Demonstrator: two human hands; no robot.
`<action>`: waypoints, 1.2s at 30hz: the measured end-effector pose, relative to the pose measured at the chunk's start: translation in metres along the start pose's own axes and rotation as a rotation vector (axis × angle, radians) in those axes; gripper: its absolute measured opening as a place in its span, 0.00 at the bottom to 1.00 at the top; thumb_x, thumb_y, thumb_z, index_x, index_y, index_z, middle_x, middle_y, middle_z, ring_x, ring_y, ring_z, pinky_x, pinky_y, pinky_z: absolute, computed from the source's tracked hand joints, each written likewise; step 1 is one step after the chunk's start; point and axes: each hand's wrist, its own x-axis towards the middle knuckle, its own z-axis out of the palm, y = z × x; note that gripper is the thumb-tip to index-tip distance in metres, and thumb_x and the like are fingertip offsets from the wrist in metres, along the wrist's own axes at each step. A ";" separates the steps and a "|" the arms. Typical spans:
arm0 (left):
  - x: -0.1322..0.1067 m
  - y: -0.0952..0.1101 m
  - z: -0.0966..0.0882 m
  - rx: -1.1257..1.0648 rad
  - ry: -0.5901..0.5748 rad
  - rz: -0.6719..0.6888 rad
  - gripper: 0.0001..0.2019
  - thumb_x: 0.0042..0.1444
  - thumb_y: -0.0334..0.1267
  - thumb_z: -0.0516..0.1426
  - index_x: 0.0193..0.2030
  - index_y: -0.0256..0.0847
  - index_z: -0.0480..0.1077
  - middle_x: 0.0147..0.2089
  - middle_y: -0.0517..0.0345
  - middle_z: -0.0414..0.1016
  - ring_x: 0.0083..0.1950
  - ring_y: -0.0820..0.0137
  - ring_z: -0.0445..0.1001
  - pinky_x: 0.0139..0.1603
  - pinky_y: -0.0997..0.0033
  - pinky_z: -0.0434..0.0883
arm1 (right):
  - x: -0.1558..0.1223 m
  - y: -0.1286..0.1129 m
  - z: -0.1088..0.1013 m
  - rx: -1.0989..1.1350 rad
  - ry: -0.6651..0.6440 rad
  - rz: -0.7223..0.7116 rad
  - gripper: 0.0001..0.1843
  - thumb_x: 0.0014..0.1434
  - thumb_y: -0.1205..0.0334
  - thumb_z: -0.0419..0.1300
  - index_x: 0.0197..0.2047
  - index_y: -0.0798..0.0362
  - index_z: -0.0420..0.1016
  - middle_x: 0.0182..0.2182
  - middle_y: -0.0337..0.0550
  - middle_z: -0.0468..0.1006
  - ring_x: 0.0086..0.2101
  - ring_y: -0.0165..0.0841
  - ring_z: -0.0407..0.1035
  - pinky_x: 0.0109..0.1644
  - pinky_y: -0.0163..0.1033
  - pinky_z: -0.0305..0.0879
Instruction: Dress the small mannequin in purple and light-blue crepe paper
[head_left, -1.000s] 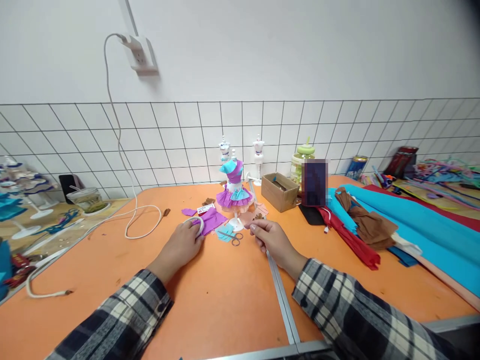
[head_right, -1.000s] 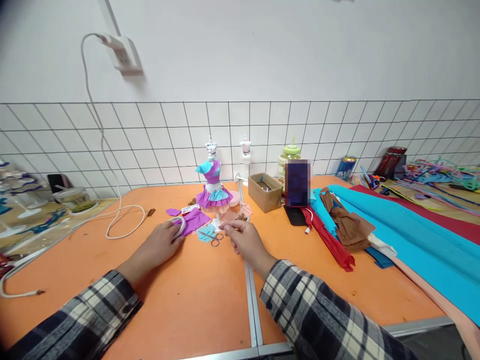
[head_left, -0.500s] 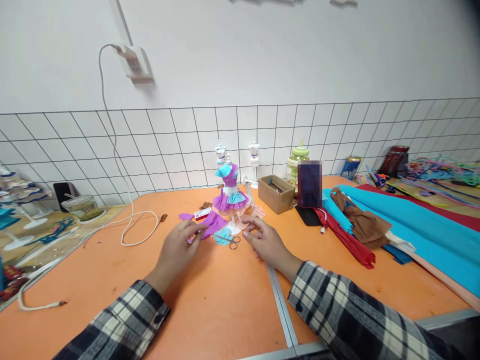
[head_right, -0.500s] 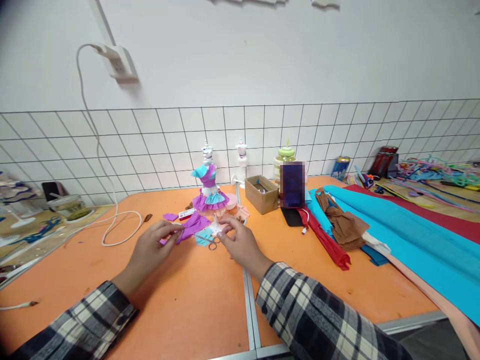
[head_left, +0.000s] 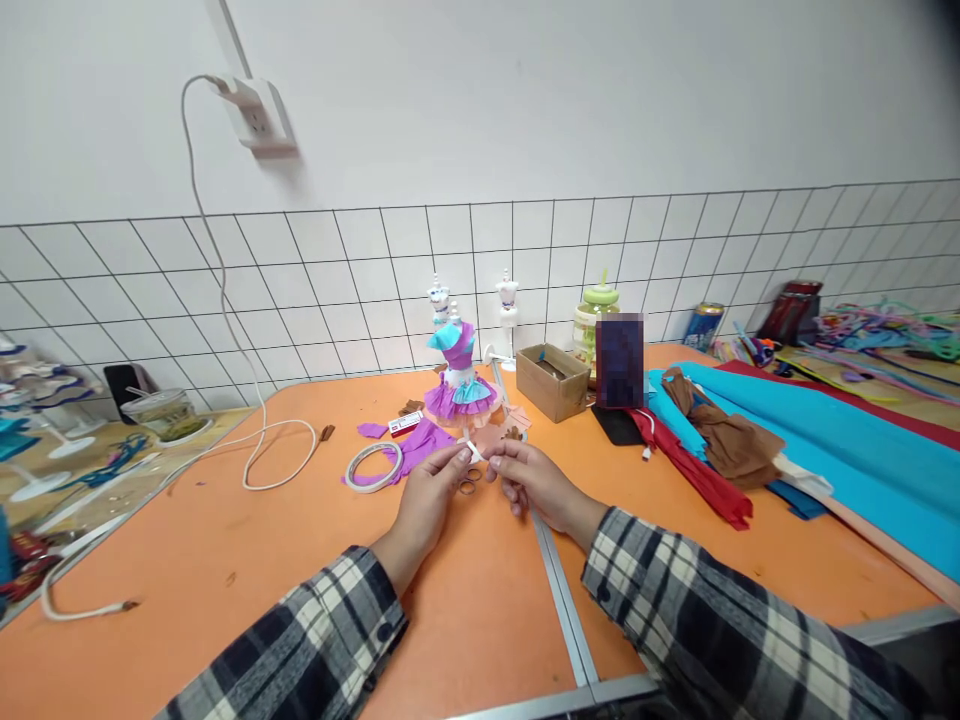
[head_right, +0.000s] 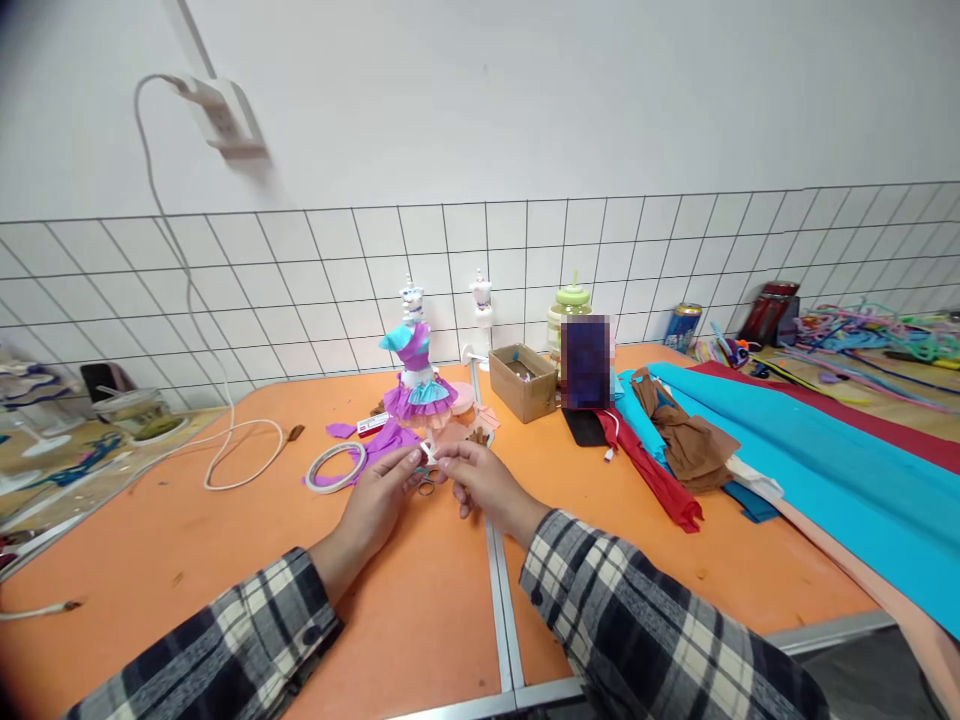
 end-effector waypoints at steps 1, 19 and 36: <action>-0.001 0.003 -0.001 0.044 0.013 0.012 0.18 0.49 0.47 0.67 0.42 0.36 0.79 0.40 0.49 0.80 0.39 0.66 0.75 0.38 0.68 0.71 | 0.000 0.001 0.001 -0.011 0.004 0.002 0.18 0.51 0.52 0.64 0.42 0.53 0.70 0.29 0.34 0.73 0.17 0.21 0.57 0.14 0.28 0.59; -0.014 0.011 0.002 -0.003 0.056 0.120 0.13 0.51 0.46 0.66 0.37 0.39 0.77 0.40 0.53 0.80 0.43 0.66 0.76 0.47 0.67 0.72 | -0.010 -0.012 0.007 0.235 0.036 0.257 0.15 0.55 0.63 0.63 0.47 0.54 0.78 0.30 0.37 0.76 0.16 0.19 0.59 0.16 0.26 0.55; -0.011 0.009 0.001 0.321 -0.227 -0.012 0.09 0.51 0.40 0.63 0.38 0.40 0.76 0.36 0.54 0.79 0.40 0.64 0.76 0.46 0.64 0.70 | -0.003 -0.009 -0.002 -0.227 0.255 0.012 0.13 0.52 0.60 0.62 0.41 0.54 0.78 0.25 0.34 0.69 0.18 0.23 0.58 0.17 0.31 0.63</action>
